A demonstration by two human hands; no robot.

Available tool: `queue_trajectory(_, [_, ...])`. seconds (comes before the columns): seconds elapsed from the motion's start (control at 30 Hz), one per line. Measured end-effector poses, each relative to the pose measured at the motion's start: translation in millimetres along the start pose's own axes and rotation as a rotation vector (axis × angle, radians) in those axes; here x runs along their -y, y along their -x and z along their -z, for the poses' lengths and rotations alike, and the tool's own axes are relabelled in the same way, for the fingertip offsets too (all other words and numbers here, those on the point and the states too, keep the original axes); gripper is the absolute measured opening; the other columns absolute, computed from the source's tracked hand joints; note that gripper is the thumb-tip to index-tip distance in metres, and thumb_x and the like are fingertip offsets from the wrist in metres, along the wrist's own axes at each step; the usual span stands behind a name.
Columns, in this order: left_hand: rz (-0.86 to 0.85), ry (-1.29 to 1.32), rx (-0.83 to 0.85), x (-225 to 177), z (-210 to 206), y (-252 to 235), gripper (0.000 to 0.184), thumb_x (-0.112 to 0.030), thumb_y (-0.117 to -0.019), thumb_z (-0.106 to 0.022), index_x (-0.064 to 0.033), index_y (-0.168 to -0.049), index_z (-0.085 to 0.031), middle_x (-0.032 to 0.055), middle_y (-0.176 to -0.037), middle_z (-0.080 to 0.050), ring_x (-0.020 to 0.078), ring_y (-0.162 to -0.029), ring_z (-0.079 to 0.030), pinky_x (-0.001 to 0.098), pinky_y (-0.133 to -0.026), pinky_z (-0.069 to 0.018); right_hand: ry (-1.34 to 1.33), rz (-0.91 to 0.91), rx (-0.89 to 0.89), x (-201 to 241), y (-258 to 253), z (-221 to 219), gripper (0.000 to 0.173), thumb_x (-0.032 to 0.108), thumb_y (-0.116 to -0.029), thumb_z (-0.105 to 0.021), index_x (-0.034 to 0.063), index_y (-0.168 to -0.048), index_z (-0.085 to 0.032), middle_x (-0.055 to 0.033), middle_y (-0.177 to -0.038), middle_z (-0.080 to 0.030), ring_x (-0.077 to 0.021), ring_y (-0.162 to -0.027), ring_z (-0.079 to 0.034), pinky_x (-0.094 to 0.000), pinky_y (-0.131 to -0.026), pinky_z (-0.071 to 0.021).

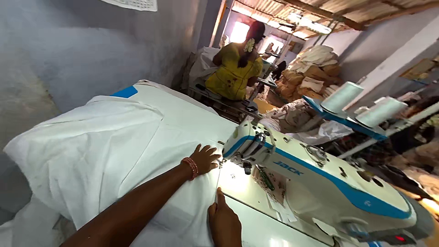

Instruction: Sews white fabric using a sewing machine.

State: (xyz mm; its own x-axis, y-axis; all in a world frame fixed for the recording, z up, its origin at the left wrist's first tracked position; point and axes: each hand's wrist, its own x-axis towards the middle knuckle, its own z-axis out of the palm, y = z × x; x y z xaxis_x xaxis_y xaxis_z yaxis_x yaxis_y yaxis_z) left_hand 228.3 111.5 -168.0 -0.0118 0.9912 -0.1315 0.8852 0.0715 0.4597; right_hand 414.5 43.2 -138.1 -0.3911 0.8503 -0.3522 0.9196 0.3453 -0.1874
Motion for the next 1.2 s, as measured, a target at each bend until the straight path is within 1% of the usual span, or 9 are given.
queue_trajectory(0.23, [0.002, 0.033, 0.023, 0, 3, -1, 0.052, -0.040, -0.1108, -0.040, -0.0183, -0.158, -0.043, 0.0098, -0.170, -0.025, 0.0357, -0.159, -0.014, 0.0685, -0.123, -0.0014, 0.042, 0.003, -0.045, -1, 0, -5, 0.056, 0.023, -0.1075, -0.039, 0.0112, -0.162, -0.034, -0.0183, -0.107, -0.075, -0.0363, -0.096, -0.074, -0.0525, -0.081, -0.0565])
queue_trajectory(0.53, [0.005, -0.020, 0.014, 2, 6, -16, 0.051, -0.042, -0.1108, -0.039, -0.0196, -0.156, -0.045, 0.0061, -0.169, -0.029, 0.0324, -0.159, -0.016, 0.0679, -0.123, -0.0029, -0.040, 0.004, -0.020, -5, 0, -2, 0.055, 0.027, -0.1080, -0.040, 0.0132, -0.161, -0.036, -0.0170, -0.104, -0.075, -0.0347, -0.095, -0.073, -0.0519, -0.082, -0.0558])
queue_trajectory(0.67, [0.020, -0.012, -0.029, 0, 6, -20, 0.051, -0.042, -0.1093, -0.045, -0.0179, -0.154, -0.049, 0.0076, -0.168, -0.033, 0.0336, -0.158, -0.019, 0.0683, -0.123, -0.0043, -0.078, 0.031, 0.001, -9, -1, 0, 0.056, 0.030, -0.1080, -0.043, 0.0125, -0.161, -0.036, -0.0170, -0.105, -0.075, -0.0348, -0.095, -0.072, -0.0524, -0.084, -0.0552])
queue_trajectory(0.87, [0.033, -0.068, -0.042, 0, 5, -25, 0.050, -0.040, -0.1102, -0.044, -0.0172, -0.155, -0.048, 0.0068, -0.167, -0.033, 0.0339, -0.158, -0.020, 0.0685, -0.122, -0.0071, -0.077, 0.017, 0.051, -8, -1, 3, 0.055, 0.028, -0.1095, -0.039, 0.0148, -0.162, -0.032, -0.0149, -0.113, -0.074, -0.0322, -0.103, -0.072, -0.0492, -0.089, -0.0548])
queue_trajectory(0.93, [0.036, -0.036, -0.056, 0, 7, -24, 0.051, -0.039, -0.1103, -0.044, -0.0151, -0.156, -0.046, 0.0096, -0.167, -0.033, 0.0342, -0.157, -0.021, 0.0666, -0.123, -0.0083, -0.080, 0.022, 0.061, -9, -1, 4, 0.055, 0.027, -0.1096, -0.038, 0.0153, -0.163, -0.032, -0.0146, -0.115, -0.074, -0.0321, -0.104, -0.072, -0.0490, -0.089, -0.0549])
queue_trajectory(1.0, [0.037, 0.067, -0.107, 0, 11, -18, 0.052, -0.034, -0.1100, -0.047, -0.0115, -0.157, -0.044, 0.0153, -0.166, -0.033, 0.0369, -0.156, -0.024, 0.0635, -0.124, -0.0134, -0.096, 0.033, 0.078, -11, 2, 6, 0.056, 0.026, -0.1094, -0.038, 0.0146, -0.163, -0.030, -0.0156, -0.118, -0.073, -0.0328, -0.104, -0.072, -0.0495, -0.089, -0.0546])
queue_trajectory(1.1, [0.056, 0.146, -0.151, -7, 22, 6, 0.050, -0.029, -0.1085, -0.052, -0.0067, -0.153, -0.048, 0.0205, -0.164, -0.035, 0.0395, -0.154, -0.028, 0.0579, -0.124, -0.0215, -0.150, 0.043, 0.097, -19, 11, 8, 0.062, 0.027, -0.1072, -0.046, 0.0115, -0.164, -0.026, -0.0177, -0.112, -0.073, -0.0345, -0.100, -0.072, -0.0508, -0.088, -0.0544])
queue_trajectory(1.13, [0.059, 0.146, -0.138, -12, 27, 21, 0.048, -0.028, -0.1079, -0.053, -0.0044, -0.149, -0.052, 0.0218, -0.162, -0.037, 0.0397, -0.153, -0.030, 0.0550, -0.124, -0.0230, -0.188, 0.050, 0.108, -23, 16, 8, 0.063, 0.027, -0.1059, -0.050, 0.0087, -0.162, -0.029, -0.0192, -0.109, -0.073, -0.0364, -0.098, -0.072, -0.0529, -0.087, -0.0544])
queue_trajectory(1.2, [0.050, 0.170, -0.096, -22, 33, 58, 0.044, -0.027, -0.1074, -0.054, -0.0019, -0.144, -0.058, 0.0224, -0.158, -0.044, 0.0392, -0.151, -0.033, 0.0509, -0.124, -0.0257, -0.267, 0.083, 0.149, -33, 31, 8, 0.057, 0.029, -0.1022, -0.058, -0.0001, -0.150, -0.047, -0.0235, -0.106, -0.072, -0.0415, -0.098, -0.071, -0.0585, -0.087, -0.0537])
